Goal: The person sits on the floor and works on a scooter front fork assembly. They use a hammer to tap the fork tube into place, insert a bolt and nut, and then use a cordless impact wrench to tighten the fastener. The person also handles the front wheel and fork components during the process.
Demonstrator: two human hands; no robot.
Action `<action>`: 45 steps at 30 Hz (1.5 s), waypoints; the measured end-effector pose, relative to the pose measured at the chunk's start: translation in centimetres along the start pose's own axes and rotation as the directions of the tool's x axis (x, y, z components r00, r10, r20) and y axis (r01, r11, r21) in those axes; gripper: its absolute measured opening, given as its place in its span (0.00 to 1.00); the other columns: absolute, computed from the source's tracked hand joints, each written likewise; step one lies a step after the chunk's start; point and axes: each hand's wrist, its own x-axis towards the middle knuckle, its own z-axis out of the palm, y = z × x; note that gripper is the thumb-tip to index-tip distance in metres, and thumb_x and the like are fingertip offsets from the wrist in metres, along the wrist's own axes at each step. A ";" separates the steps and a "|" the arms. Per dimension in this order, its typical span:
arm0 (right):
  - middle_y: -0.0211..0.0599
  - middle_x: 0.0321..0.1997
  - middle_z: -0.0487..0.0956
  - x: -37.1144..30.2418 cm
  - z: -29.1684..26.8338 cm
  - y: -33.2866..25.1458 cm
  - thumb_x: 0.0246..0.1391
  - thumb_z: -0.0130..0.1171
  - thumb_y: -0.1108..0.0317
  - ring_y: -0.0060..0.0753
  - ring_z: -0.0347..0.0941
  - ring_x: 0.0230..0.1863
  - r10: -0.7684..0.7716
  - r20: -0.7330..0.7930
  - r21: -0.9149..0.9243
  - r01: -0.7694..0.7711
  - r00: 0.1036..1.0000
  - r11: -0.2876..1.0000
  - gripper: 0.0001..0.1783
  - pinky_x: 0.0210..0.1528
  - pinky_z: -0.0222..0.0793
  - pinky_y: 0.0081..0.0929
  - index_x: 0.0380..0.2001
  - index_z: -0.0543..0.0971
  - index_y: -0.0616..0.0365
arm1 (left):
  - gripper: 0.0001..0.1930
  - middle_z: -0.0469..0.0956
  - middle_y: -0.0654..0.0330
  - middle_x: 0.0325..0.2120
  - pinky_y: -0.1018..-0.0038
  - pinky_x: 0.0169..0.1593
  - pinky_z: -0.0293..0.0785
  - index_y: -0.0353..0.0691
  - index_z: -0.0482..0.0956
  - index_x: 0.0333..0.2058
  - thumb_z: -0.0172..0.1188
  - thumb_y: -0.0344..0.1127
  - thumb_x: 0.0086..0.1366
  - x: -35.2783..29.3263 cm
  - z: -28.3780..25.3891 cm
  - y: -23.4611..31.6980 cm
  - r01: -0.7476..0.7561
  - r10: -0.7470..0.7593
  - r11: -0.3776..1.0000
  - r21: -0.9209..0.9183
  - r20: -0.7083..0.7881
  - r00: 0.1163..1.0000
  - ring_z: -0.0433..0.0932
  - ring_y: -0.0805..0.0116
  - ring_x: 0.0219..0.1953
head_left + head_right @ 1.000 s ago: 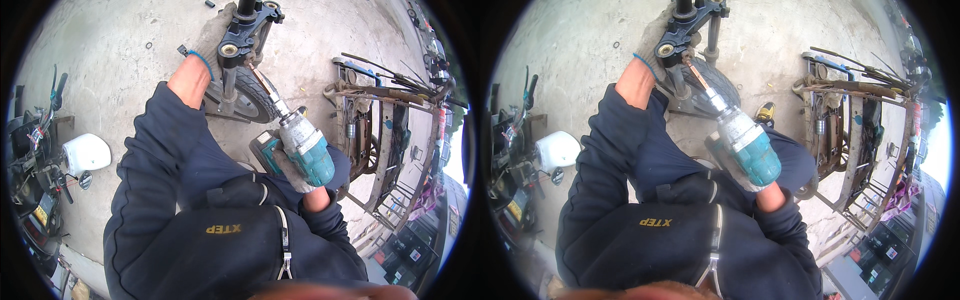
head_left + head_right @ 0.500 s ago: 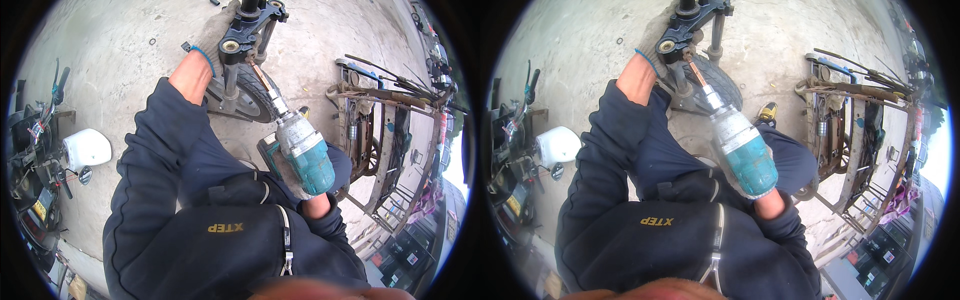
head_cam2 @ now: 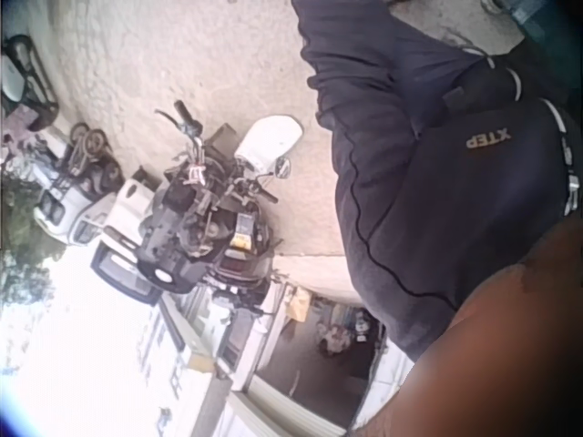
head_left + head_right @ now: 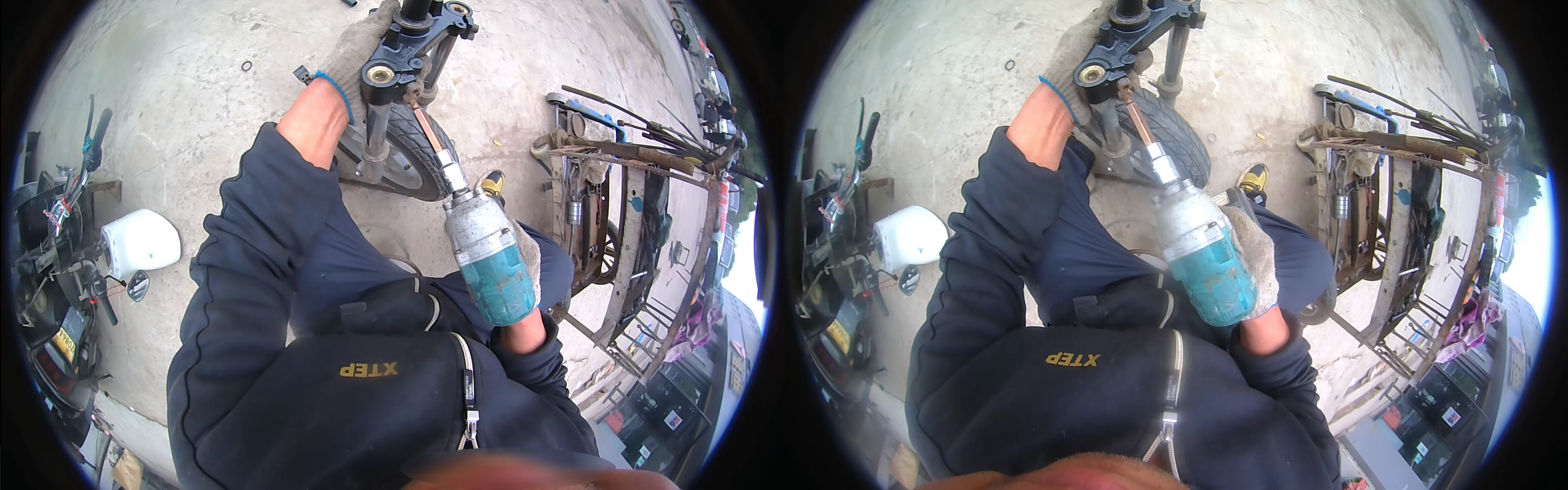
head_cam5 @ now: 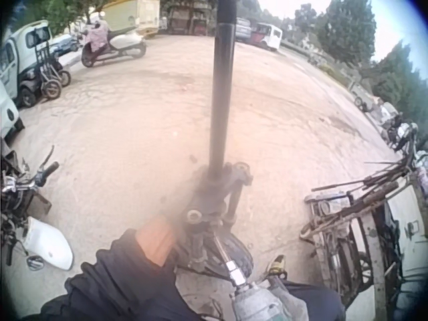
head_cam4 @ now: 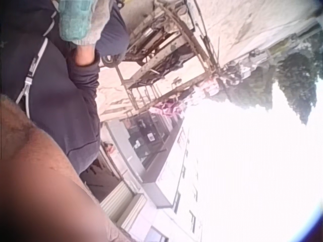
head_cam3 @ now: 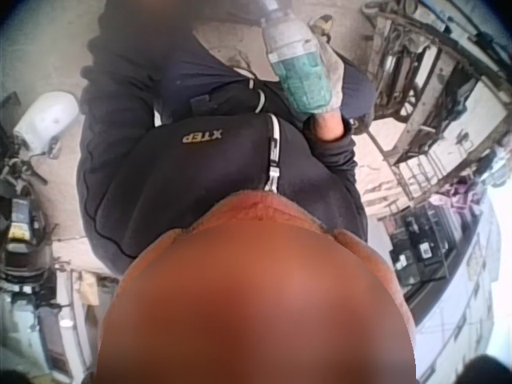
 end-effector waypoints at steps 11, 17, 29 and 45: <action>0.39 0.44 0.85 -0.4 1.8 2.0 0.48 0.75 0.63 0.39 0.83 0.44 0.143 -0.060 0.287 -0.120 0.988 0.950 0.27 0.47 0.78 0.30 0.52 0.80 0.56 | 0.24 0.78 0.62 0.41 0.77 0.20 0.72 0.44 0.76 0.54 0.60 0.55 0.68 1.7 -0.1 -0.9 -0.083 0.086 0.983 0.166 -0.012 0.996 0.75 0.72 0.21; 0.39 0.46 0.85 0.0 0.8 0.9 0.48 0.76 0.61 0.40 0.83 0.45 0.047 -0.015 0.084 -0.046 0.999 0.995 0.28 0.48 0.78 0.30 0.52 0.81 0.58 | 0.20 0.74 0.65 0.26 0.76 0.19 0.71 0.44 0.76 0.53 0.55 0.51 0.74 1.3 -0.9 -1.0 -0.145 0.150 0.988 -0.048 0.128 0.980 0.71 0.73 0.15; 0.37 0.49 0.85 0.6 -0.5 0.7 0.50 0.75 0.64 0.33 0.83 0.48 0.121 0.053 0.224 -0.130 0.991 0.966 0.28 0.52 0.78 0.30 0.53 0.80 0.60 | 0.15 0.70 0.70 0.20 0.80 0.15 0.68 0.43 0.77 0.52 0.53 0.45 0.77 0.3 -1.1 -0.5 -0.049 0.050 0.999 -0.012 0.107 0.993 0.67 0.81 0.12; 0.43 0.47 0.85 0.7 -1.7 -0.1 0.48 0.75 0.65 0.41 0.83 0.48 0.044 0.020 0.005 -0.044 0.999 0.999 0.27 0.52 0.77 0.34 0.52 0.82 0.60 | 0.18 0.70 0.67 0.18 0.76 0.17 0.66 0.41 0.77 0.51 0.55 0.47 0.73 0.5 0.4 -0.2 -0.048 0.049 0.998 0.034 -0.030 0.998 0.68 0.74 0.13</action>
